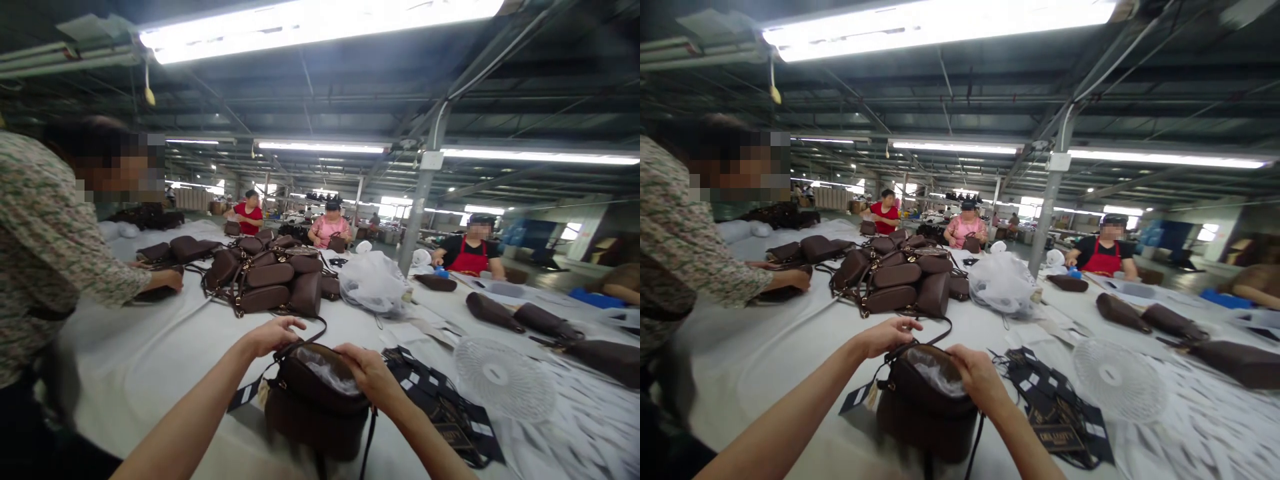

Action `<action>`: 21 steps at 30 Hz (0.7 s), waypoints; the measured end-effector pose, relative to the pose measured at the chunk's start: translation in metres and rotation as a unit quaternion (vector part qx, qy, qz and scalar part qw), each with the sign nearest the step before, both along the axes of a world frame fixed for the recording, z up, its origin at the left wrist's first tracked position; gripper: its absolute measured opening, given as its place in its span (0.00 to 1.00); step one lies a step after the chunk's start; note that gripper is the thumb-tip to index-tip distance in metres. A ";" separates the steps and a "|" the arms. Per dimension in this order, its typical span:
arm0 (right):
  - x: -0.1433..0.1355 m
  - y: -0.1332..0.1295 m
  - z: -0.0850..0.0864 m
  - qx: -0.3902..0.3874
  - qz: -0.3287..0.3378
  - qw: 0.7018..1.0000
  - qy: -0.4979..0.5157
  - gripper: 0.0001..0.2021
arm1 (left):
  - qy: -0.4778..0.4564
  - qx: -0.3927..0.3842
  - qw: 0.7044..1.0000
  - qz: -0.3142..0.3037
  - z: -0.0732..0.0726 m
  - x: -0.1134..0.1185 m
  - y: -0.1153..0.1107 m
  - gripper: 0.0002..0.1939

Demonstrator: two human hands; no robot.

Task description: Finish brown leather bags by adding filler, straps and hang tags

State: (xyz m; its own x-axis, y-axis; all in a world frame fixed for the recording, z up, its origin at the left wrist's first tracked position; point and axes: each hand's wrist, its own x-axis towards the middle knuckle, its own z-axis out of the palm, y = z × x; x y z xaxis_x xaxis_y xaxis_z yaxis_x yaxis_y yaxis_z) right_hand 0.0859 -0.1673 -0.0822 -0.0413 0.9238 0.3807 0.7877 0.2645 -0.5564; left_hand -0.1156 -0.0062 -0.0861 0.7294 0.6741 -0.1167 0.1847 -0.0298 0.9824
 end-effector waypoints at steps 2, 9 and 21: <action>-0.005 -0.002 0.001 0.005 0.016 1.000 -0.021 0.16 | 0.027 -0.013 1.000 -0.002 0.002 -0.005 -0.004 0.22; -0.036 -0.002 0.024 0.012 0.037 0.994 -0.106 0.16 | 0.103 -0.089 0.986 -0.093 -0.012 -0.009 -0.011 0.25; -0.053 0.012 0.030 -0.056 0.000 0.985 -0.163 0.22 | -0.212 -0.011 0.960 -0.184 0.108 -0.022 -0.040 0.26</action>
